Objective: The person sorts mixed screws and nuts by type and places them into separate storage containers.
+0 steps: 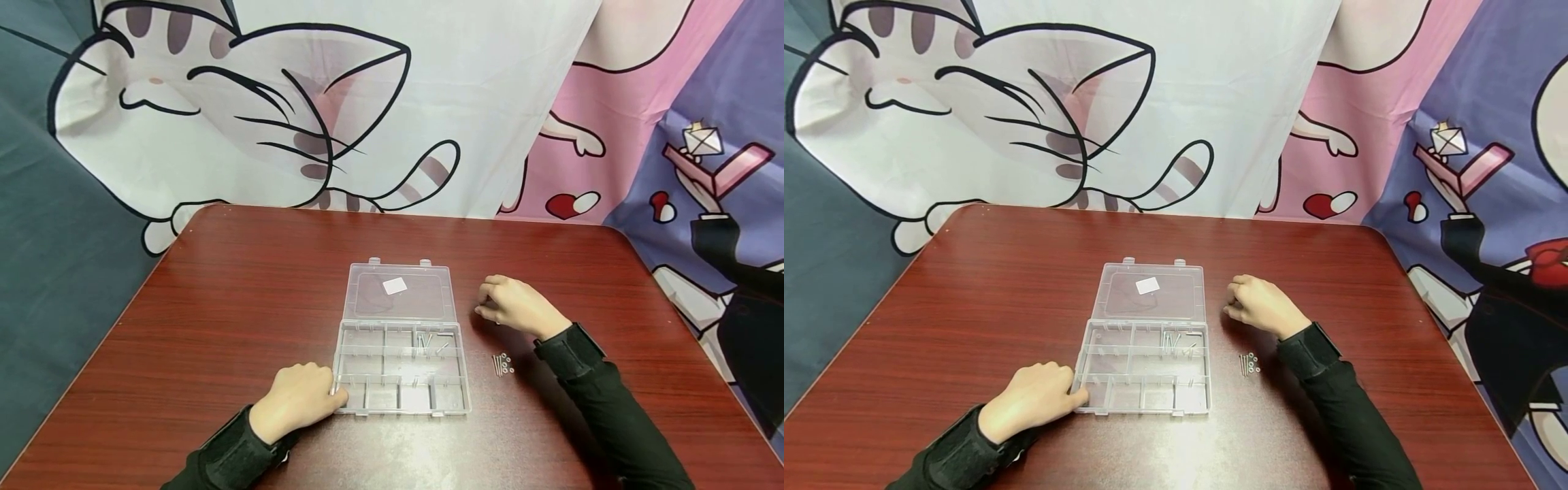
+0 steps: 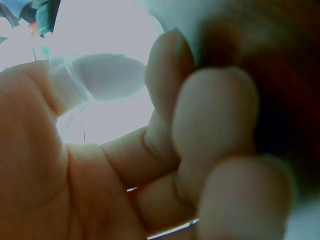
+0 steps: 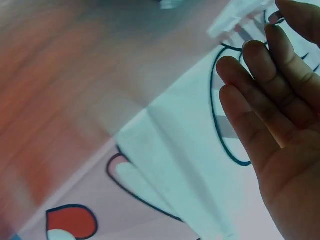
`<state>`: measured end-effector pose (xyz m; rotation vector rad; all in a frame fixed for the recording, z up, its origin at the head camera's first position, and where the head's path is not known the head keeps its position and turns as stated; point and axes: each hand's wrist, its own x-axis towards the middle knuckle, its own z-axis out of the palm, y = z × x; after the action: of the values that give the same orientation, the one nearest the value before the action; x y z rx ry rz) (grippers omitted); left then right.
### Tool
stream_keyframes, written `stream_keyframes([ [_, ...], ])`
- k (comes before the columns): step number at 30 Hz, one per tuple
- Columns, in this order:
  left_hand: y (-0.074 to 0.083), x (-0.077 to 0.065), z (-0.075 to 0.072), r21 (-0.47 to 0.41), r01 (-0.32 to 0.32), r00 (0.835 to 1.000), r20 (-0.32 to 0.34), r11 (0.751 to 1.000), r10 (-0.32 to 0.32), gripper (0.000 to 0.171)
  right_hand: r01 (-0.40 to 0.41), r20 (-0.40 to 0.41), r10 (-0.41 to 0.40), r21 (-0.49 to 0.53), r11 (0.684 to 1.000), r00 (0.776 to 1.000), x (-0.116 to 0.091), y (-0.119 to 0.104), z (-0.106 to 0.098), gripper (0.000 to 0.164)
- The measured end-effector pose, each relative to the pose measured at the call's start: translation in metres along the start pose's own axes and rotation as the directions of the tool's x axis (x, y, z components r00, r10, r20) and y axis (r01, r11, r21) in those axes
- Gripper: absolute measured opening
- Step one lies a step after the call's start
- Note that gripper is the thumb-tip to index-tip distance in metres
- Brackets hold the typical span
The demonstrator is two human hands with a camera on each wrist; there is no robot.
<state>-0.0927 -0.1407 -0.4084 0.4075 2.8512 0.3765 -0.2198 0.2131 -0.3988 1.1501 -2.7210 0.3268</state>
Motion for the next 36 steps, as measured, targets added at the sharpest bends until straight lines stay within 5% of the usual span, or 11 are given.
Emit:
stream_keyframes([
  [18, 0.000, -0.001, 0.000, 0.003, -0.001, 1.000, -0.008, 1.000, 0.001, 0.035, 0.173, -0.004, -0.173, -0.059, 0.983, 0.985, 0.042, -0.050, -0.010, 0.014],
  [36, -0.002, -0.001, 0.000, -0.013, -0.008, 1.000, 0.008, 1.000, 0.008, 0.038, 0.328, 0.099, -0.323, -0.046, 0.943, 0.941, 0.076, -0.094, 0.015, 0.015],
])
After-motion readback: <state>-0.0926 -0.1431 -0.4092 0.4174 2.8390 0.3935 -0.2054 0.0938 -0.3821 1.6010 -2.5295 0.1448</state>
